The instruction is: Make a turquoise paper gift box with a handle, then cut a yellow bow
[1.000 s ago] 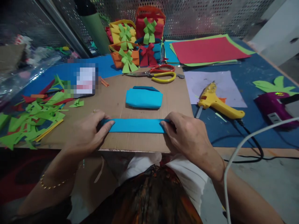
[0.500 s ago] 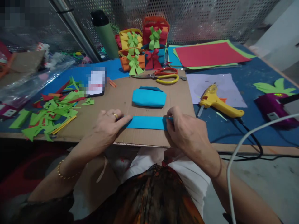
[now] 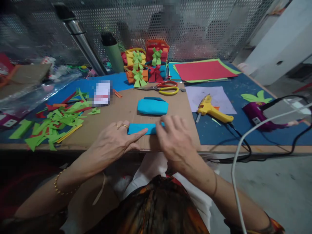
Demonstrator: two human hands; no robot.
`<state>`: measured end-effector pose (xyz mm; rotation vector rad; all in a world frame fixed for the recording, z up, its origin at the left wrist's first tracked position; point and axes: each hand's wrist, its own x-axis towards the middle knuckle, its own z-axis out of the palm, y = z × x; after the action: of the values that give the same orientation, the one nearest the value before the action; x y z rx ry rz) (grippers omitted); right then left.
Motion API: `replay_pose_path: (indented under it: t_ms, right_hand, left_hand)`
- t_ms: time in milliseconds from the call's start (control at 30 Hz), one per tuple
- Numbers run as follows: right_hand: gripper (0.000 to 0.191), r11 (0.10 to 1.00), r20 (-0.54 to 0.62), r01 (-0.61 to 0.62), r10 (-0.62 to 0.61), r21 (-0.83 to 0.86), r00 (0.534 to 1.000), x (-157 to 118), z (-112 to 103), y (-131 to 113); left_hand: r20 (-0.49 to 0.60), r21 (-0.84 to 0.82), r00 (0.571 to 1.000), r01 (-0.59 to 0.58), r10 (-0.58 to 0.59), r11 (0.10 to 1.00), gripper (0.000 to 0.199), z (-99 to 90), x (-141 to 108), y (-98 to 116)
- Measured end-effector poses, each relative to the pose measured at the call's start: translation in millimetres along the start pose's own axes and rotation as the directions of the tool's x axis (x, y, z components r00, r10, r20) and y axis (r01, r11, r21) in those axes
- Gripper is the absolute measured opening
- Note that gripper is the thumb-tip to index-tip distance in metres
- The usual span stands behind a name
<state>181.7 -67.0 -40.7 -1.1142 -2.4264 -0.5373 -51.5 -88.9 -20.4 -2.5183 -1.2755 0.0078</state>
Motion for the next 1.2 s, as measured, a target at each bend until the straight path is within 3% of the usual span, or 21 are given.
replay_pose_path:
  t_ms: [100,233,567,733,833,900,1033,1200]
  right_hand:
    - [0.047,0.955,-0.003,0.155,-0.160,0.254,0.987,-0.5,10.4,-24.3]
    - [0.078,0.939,0.116,0.091,-0.137,0.331,0.984,-10.7,22.4,-36.9]
    - [0.051,0.993,0.107,0.023,-0.036,0.117,0.994,-63.0,-8.6,8.5]
    - [0.054,0.998,0.023,-0.059,0.059,0.028,0.998,-54.3,-23.5,9.5]
    - [0.071,0.993,-0.001,0.047,-0.047,0.106,0.999,-32.8,-13.8,-1.1]
    - [0.072,0.972,0.036,0.126,-0.136,0.196,0.990,-22.1,1.2,-9.2]
    - [0.067,0.960,0.077,0.153,-0.175,0.234,0.982,-18.9,26.1,-14.8]
    - [0.062,0.952,0.090,0.156,-0.185,0.265,0.979,-25.2,28.3,-9.9]
  left_hand:
    - [-0.001,-0.011,1.000,0.000,0.000,1.000,0.037,-0.7,0.0,0.1]
    - [0.024,0.012,1.000,0.004,-0.004,1.000,0.041,-2.3,-0.1,1.0]
    - [0.070,-0.028,0.997,0.033,-0.031,0.999,0.054,-1.3,-1.7,-0.6]
    - [0.067,0.001,0.998,0.005,-0.005,1.000,0.054,-2.8,0.7,-1.4]
    - [0.053,0.004,0.998,0.017,-0.017,1.000,0.055,-3.6,2.0,1.2]
    - [0.054,0.008,0.998,0.043,-0.043,0.999,0.054,-2.2,0.6,5.1]
    - [-0.013,0.009,0.994,0.107,-0.107,0.994,0.053,7.9,-15.9,13.0]
    - [-0.084,0.020,0.962,0.263,-0.261,0.965,0.046,13.6,-54.3,9.5]
